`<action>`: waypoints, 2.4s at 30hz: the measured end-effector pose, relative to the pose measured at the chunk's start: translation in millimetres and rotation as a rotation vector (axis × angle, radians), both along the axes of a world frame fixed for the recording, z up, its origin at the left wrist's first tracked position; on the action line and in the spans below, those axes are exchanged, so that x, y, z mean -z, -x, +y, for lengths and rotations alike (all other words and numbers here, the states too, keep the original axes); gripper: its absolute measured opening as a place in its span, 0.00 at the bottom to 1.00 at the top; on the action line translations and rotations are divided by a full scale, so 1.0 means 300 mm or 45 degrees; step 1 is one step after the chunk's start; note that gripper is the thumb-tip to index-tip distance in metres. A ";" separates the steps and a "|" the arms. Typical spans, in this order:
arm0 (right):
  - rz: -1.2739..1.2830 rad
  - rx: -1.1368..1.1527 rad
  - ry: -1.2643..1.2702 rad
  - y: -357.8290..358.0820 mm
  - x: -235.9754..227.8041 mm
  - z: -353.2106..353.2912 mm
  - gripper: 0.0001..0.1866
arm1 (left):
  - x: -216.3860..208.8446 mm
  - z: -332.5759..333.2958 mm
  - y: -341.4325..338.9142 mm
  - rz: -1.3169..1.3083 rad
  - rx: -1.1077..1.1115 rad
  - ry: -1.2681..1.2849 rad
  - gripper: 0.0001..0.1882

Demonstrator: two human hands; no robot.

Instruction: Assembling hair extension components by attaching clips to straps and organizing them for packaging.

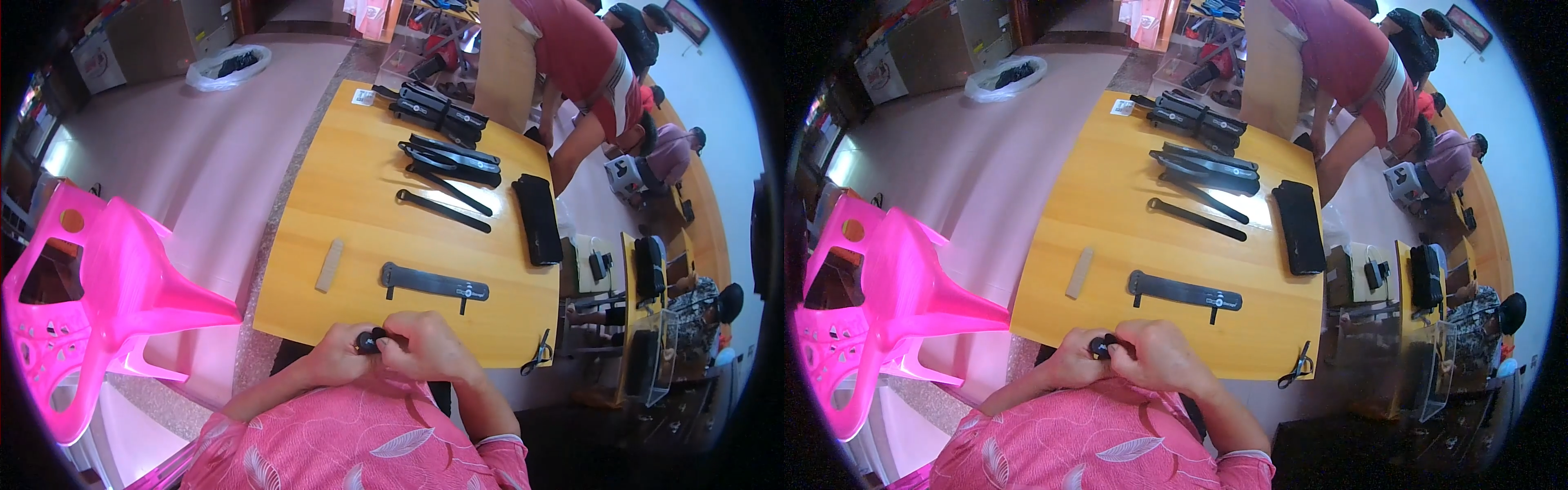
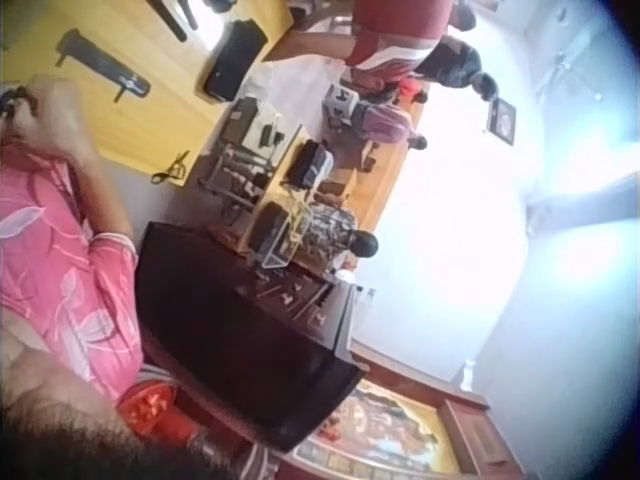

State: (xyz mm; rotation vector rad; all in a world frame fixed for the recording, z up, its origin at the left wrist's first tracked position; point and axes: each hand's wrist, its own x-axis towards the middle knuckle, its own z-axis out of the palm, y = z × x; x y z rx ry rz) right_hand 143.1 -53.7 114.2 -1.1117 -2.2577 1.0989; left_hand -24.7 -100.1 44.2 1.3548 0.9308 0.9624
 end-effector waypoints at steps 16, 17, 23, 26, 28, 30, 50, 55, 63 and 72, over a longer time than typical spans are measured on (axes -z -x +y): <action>0.529 1.746 -0.460 -0.977 -0.086 0.035 0.09 | -0.021 0.004 0.497 -1.067 -0.815 -0.222 0.09; 0.667 1.682 -0.439 -0.870 -0.119 0.044 0.09 | -0.016 -0.005 0.482 -0.891 -0.847 -0.155 0.10; 0.768 1.117 -0.076 -0.329 -0.145 0.245 0.10 | 0.021 -0.031 0.268 -0.816 -0.533 0.321 0.14; 0.986 0.936 0.081 -0.270 -0.067 0.321 0.09 | 0.015 -0.045 0.214 -0.887 -0.328 0.477 0.13; 1.018 0.952 0.197 -0.259 0.032 0.368 0.09 | 0.018 -0.058 0.195 -0.905 -0.308 0.519 0.12; 0.943 1.030 0.259 -0.261 0.138 0.390 0.10 | 0.032 -0.064 0.189 -0.920 -0.274 0.570 0.12; -0.427 0.970 -0.262 -0.314 0.211 0.308 0.20 | 0.018 0.033 0.116 -0.520 -0.308 0.424 0.11; 0.171 0.352 -0.131 -0.076 0.088 0.108 0.05 | 0.026 0.035 0.031 -0.412 -0.335 0.217 0.10; 0.214 0.150 -0.152 0.035 0.039 0.056 0.07 | -0.042 0.037 -0.014 -0.063 -0.196 -0.068 0.08; -0.010 -0.027 -0.022 0.000 -0.003 0.071 0.07 | 0.006 0.032 -0.013 0.177 -0.126 -0.260 0.09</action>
